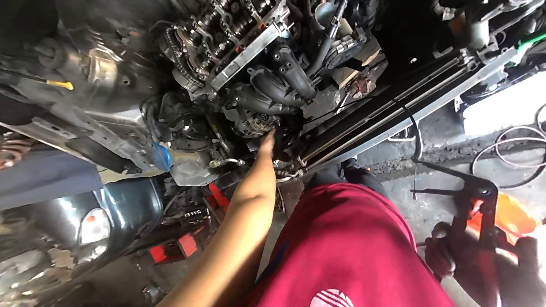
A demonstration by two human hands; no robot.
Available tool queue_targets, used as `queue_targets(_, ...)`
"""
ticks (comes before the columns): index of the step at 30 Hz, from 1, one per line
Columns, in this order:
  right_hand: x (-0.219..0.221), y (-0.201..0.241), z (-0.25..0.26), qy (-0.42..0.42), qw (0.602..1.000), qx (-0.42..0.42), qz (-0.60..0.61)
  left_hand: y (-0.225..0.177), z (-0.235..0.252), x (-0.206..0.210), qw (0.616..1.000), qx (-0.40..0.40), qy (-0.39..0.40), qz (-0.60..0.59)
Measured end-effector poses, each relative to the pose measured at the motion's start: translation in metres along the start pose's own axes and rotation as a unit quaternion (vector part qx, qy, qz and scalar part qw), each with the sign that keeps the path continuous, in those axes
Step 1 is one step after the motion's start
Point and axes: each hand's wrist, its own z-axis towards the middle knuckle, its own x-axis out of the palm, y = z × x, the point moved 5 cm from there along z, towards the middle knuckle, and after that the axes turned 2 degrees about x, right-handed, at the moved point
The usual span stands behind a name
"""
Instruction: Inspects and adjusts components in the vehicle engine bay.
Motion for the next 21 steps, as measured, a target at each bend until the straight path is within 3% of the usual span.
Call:
queue_targets(14, 0.003, -0.014, -0.017, -0.033, 0.999, -0.025, -0.015, 0.000, 0.002, 0.003, 0.999, 0.032, -0.019, -0.009)
queue_targets(16, 0.001, -0.015, -0.020, -0.009, 0.999, -0.024, -0.020, 0.002, 0.004, 0.004, 0.999, 0.038, -0.023, 0.001)
queue_targets(21, -0.001, -0.019, -0.029, -0.046, 0.998, -0.021, -0.036, -0.001, -0.004, 0.007, 0.998, 0.048, -0.022, 0.045)
